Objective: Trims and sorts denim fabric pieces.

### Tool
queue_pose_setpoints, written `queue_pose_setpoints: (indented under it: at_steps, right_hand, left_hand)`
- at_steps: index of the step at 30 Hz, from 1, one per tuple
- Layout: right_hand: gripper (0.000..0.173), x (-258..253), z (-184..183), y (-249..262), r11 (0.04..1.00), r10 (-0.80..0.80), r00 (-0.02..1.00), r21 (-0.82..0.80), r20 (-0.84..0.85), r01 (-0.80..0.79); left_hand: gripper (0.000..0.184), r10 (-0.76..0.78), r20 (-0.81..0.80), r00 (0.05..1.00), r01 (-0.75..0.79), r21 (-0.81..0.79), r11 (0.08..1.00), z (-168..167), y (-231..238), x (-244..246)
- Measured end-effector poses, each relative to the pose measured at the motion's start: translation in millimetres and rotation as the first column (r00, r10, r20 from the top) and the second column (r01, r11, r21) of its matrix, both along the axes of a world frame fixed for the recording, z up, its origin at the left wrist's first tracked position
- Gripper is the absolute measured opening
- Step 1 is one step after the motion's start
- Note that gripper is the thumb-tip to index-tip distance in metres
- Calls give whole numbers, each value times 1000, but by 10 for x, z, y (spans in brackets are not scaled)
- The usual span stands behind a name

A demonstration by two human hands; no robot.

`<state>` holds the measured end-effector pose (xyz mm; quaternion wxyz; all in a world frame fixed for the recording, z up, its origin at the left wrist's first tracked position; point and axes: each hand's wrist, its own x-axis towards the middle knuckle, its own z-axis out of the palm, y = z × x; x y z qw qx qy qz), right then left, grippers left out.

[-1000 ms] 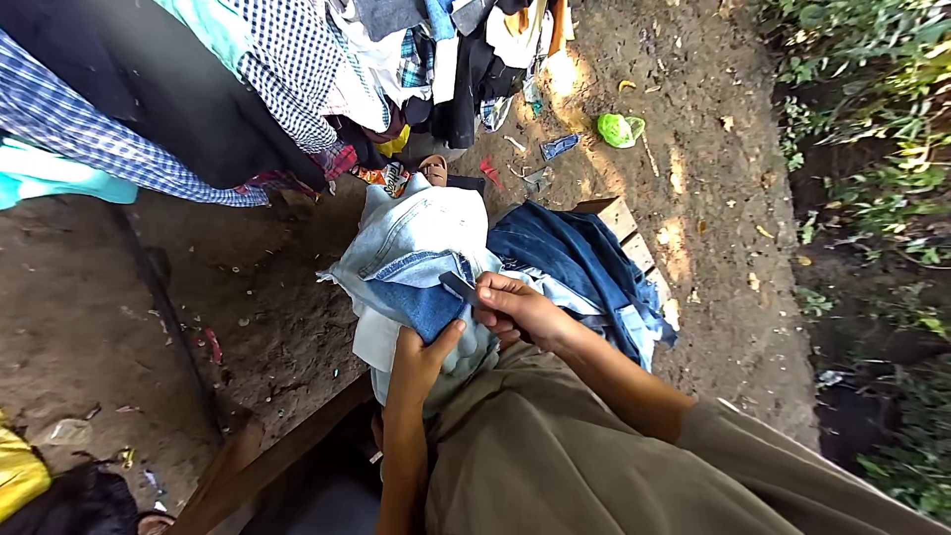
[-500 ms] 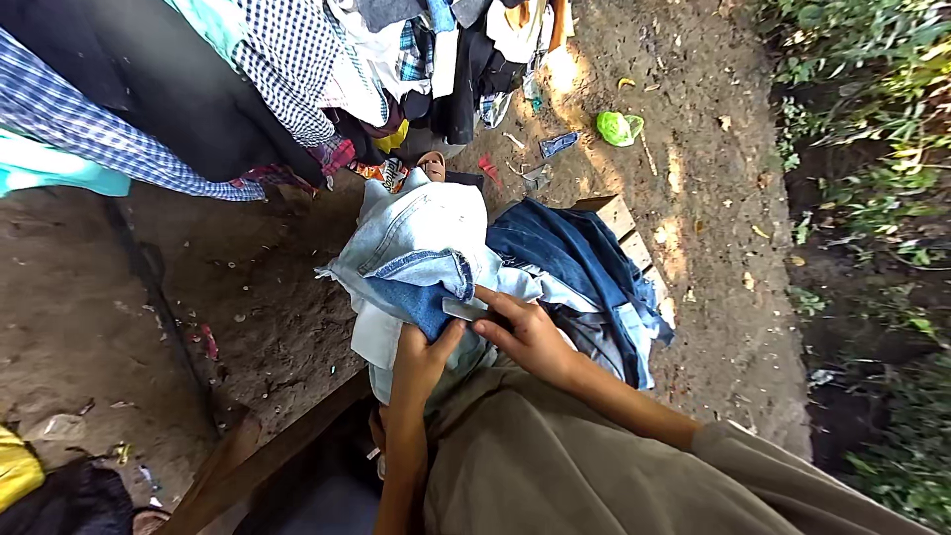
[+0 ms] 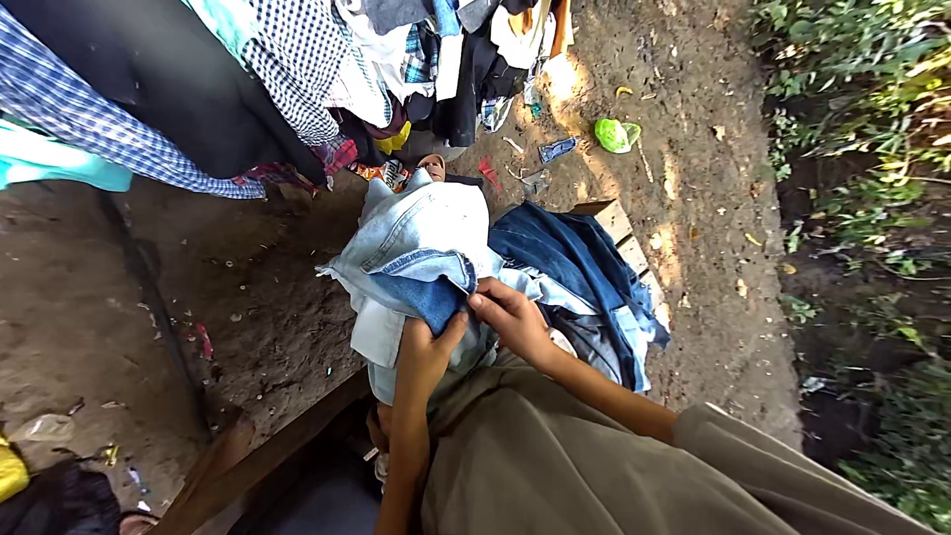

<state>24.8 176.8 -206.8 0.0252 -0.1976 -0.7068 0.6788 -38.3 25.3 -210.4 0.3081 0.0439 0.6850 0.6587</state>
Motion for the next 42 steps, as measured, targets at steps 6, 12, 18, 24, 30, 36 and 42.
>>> queue_pose_setpoints:
  at_steps: [6,12,18,24,30,36,42]
  right_hand:
    - [23,-146,198,265,705,255,923,-709,288,27]
    - [33,19,204,226,943,225,970,-273,91,-193]
    - [51,233,-78,268,867,306,950,430,-64,-251]
    - [50,206,-145,293,784,318,946,577,-59,-228]
    - [32,39,-131,104,931,174,967,352,-187,-100]
    - [26,-37,187,295,731,253,935,-683,247,-18]
    - [39,69,303,205,932,215,964,-327,157,-154]
  left_hand:
    - [32,84,101,991,-88,37,995,46,-5,-4]
    - [37,119,217,969,-148,122,981,72,-54,-26]
    - [36,118,272,955,-166,163,973,90,-77,-52]
    - [40,93,249,964,-143,192,971,41,-90,-45]
    - [28,56,156,986,-84,184,979,-13,-78,-48]
    - [31,54,144,988,-80,180,980,-34,-80,-42]
    - [35,65,173,983,-93,159,983,0,-94,-39]
